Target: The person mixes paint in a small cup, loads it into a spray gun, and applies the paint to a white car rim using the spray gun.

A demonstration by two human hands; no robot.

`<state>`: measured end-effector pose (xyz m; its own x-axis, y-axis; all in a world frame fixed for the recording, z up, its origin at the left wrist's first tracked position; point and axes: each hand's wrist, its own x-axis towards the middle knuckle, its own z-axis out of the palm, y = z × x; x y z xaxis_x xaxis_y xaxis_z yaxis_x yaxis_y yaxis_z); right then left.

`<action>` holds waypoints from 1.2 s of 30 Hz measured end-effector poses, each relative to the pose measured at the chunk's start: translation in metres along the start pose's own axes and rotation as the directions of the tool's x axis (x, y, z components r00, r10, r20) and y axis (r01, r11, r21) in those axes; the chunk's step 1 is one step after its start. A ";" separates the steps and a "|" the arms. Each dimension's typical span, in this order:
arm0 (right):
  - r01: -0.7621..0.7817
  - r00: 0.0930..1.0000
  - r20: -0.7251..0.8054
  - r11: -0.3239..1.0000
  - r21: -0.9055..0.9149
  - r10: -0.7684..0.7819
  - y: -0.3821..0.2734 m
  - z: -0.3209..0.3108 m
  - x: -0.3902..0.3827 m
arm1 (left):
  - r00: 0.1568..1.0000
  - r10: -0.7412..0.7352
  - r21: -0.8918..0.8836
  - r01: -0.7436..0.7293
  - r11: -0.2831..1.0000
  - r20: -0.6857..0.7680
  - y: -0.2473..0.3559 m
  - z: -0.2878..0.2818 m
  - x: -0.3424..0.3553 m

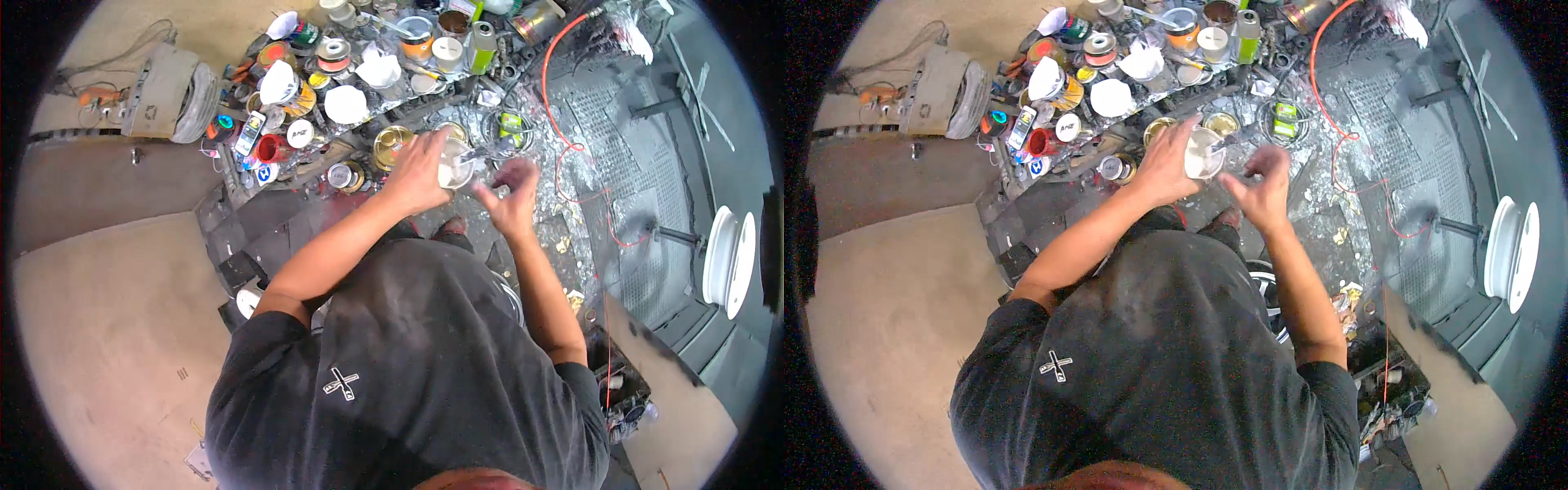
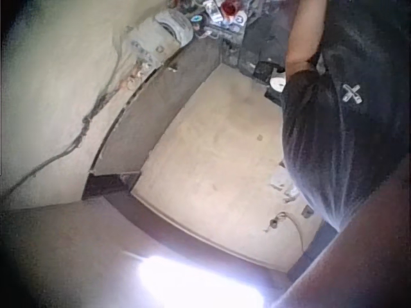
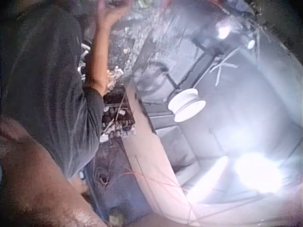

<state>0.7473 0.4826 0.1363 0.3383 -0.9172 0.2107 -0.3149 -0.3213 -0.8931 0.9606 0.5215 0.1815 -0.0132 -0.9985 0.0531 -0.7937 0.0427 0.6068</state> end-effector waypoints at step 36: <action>-0.151 0.951 -0.279 0.987 -0.046 0.133 -0.111 0.164 -0.069 | 0.924 -0.321 0.181 0.359 0.916 -0.208 -0.404 -0.208 -0.018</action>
<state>0.9040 0.6196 0.1555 0.0323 -0.9807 0.1929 -0.4034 -0.1894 -0.8952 1.4074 0.5292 0.1002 0.3693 -0.9291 0.0190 -0.8414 -0.3256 0.4313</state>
